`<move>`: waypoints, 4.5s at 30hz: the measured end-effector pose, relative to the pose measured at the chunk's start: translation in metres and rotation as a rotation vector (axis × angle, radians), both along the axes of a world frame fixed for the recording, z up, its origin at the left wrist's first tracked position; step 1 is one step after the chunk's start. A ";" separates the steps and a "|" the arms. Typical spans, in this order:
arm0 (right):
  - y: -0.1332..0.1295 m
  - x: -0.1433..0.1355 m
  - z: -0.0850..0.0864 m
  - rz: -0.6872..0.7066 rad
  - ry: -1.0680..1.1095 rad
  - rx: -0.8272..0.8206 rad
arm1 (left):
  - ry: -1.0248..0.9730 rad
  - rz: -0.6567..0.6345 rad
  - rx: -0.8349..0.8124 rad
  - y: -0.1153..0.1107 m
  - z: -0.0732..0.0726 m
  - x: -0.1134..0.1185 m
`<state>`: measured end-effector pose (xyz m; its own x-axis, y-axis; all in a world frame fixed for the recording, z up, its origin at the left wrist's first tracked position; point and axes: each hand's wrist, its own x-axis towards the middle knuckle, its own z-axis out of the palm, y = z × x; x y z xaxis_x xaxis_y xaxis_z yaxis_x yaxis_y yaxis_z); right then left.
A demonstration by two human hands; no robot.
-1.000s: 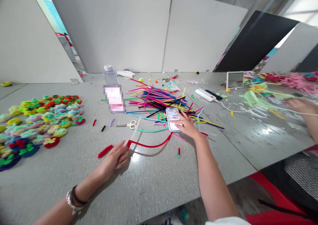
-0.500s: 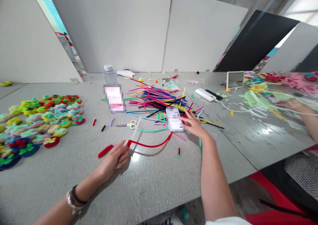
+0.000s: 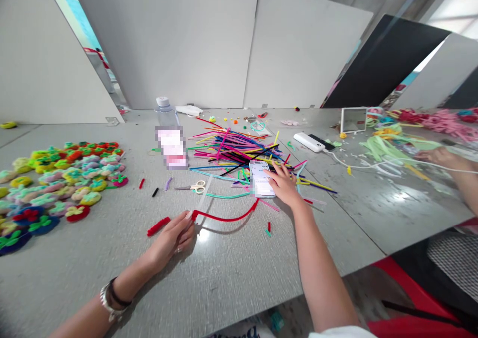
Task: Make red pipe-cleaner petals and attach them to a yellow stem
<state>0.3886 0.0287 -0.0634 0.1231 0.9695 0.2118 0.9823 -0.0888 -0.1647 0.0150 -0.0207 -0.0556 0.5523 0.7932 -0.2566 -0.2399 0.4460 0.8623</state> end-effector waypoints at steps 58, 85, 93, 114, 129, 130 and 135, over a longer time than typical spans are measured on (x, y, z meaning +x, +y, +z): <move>0.003 -0.017 -0.002 -0.092 0.047 0.021 | 0.004 0.002 -0.010 -0.002 0.003 0.000; 0.002 -0.016 -0.001 -0.033 -0.032 -0.003 | -0.002 -0.013 0.003 0.000 -0.002 -0.001; 0.002 -0.014 -0.003 -0.042 0.009 -0.029 | 0.000 -0.011 0.007 0.000 -0.002 -0.001; 0.003 -0.014 0.002 0.016 0.019 0.060 | -0.015 -0.011 0.003 0.001 -0.004 -0.001; 0.008 -0.002 -0.012 0.029 0.612 0.041 | -0.008 -0.011 0.004 -0.001 -0.001 -0.001; 0.007 0.000 -0.014 0.024 0.634 0.021 | -0.005 -0.009 0.004 -0.001 -0.001 -0.001; 0.002 0.005 -0.020 0.028 0.739 -0.047 | 0.005 -0.006 0.010 -0.001 -0.002 -0.001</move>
